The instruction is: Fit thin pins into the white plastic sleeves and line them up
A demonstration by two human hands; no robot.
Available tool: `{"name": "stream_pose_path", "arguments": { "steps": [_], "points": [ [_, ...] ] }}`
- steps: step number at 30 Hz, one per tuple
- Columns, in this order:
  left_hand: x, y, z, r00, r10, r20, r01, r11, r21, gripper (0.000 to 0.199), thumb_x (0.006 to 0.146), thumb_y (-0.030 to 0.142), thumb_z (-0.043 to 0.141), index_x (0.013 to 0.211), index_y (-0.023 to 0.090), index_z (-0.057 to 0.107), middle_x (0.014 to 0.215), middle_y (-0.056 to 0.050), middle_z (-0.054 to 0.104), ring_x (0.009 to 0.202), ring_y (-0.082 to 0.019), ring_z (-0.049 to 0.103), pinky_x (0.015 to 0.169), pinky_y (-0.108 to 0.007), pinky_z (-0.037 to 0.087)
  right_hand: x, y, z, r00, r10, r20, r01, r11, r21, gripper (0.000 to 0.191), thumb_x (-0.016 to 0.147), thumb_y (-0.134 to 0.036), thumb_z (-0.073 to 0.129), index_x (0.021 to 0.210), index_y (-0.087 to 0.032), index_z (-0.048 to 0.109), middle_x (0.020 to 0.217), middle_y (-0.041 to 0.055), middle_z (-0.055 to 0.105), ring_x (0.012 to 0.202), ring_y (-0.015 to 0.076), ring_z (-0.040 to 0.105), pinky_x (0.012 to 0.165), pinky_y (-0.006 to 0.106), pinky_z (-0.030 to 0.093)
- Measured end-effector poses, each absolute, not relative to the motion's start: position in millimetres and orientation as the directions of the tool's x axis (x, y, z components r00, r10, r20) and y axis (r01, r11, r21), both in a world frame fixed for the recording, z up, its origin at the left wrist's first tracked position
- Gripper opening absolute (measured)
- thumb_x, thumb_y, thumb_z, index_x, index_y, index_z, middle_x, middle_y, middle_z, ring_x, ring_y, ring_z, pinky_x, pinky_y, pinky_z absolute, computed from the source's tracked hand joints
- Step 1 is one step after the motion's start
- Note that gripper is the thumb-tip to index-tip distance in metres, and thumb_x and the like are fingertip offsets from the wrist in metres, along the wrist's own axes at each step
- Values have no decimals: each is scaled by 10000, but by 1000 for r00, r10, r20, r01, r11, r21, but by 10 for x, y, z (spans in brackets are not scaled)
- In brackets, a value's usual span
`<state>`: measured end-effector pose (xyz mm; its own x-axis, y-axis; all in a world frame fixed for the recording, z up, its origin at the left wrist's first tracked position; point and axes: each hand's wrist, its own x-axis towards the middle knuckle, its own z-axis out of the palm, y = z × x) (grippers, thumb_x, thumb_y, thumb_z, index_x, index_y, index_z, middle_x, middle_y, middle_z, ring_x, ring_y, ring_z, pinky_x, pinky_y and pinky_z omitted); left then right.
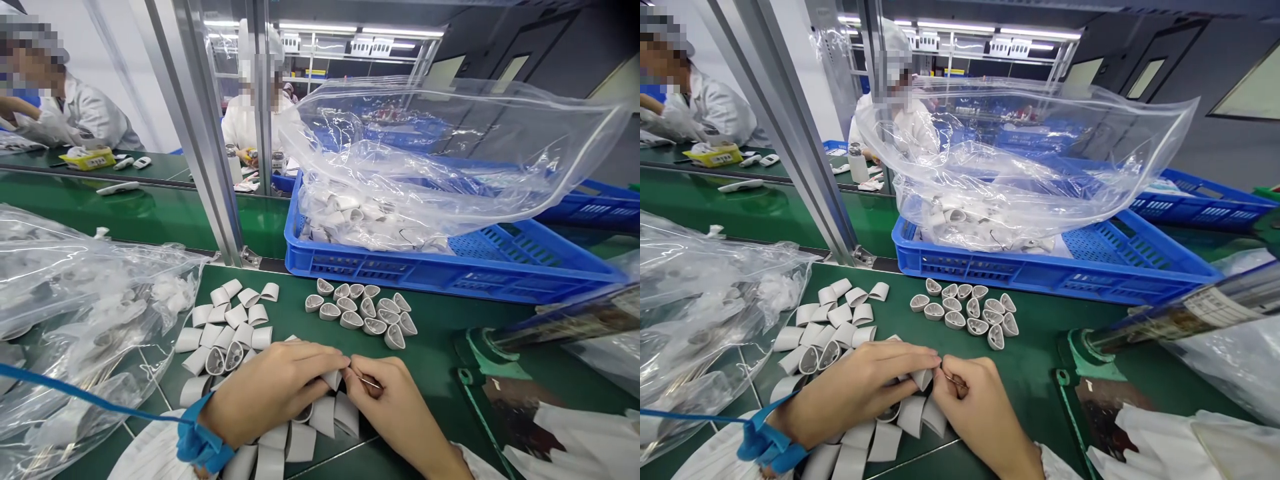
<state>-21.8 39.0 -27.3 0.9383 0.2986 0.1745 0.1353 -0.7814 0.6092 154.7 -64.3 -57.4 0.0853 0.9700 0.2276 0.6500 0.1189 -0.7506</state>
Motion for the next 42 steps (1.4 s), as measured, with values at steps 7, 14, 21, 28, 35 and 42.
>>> {"name": "stream_pose_path", "arguments": {
  "steps": [7, 14, 21, 28, 35, 42],
  "points": [
    [-231, 396, -230, 925, 323, 200, 125, -754, 645, 403, 912, 57, 529, 1271, 228, 593, 1295, -13, 674, 1175, -179, 638, 1029, -299, 500, 1575, -668, -587, 238, 920, 310, 686, 66, -724, 425, 949, -277, 444, 637, -188, 169, 573, -46, 155, 502, 81, 171, 444, 248, 165],
    [-338, 701, -115, 667, 658, 350, 362, -697, 619, 276, 928, 226, 599, 1198, 253, 649, 1141, -14, 722, 1043, -213, 661, 923, -351, 536, 1545, -710, -537, 31, 991, 128, 628, 80, -774, 388, 1009, -385, 475, 694, -203, 338, 536, -85, 233, 456, 77, 248, 464, 222, 213],
    [-135, 1101, -196, 660, 738, 143, 574, -617, 539, 289, 873, 144, 600, 1142, 215, 675, 1119, -41, 733, 1025, -253, 688, 913, -380, 536, 1473, -783, -347, -194, 979, -61, 816, 126, -564, 387, 897, -253, 629, 699, -198, 301, 606, -59, 412, 616, 126, 454, 574, 213, 278],
    [156, 1200, -261, 648, 757, 82, 615, -584, 530, 316, 794, 80, 652, 1088, 192, 678, 933, -45, 773, 920, -243, 727, 842, -347, 564, 1523, -780, -281, -168, 967, -192, 841, 38, -540, 250, 816, -176, 596, 775, -211, 351, 797, -25, 524, 777, 173, 505, 684, 237, 337],
    [0, 1112, -124, 635, 764, 116, 619, -593, 514, 525, 777, 28, 580, 1284, 161, 548, 1176, -105, 712, 1129, -270, 654, 988, -413, 516, 1520, -754, -410, -118, 989, -85, 836, 53, -546, 206, 789, -75, 464, 769, -213, 313, 725, -33, 468, 688, 157, 458, 613, 240, 268],
    [-207, 463, 85, 889, 441, 121, 289, -746, 600, 514, 895, 167, 589, 1378, 316, 498, 1364, -45, 593, 1242, -247, 570, 1058, -424, 476, 1528, -641, -538, 125, 985, 121, 554, 32, -832, 217, 842, -132, 418, 758, -230, 244, 646, -70, 318, 540, 98, 353, 511, 209, 249]
  ]
}}
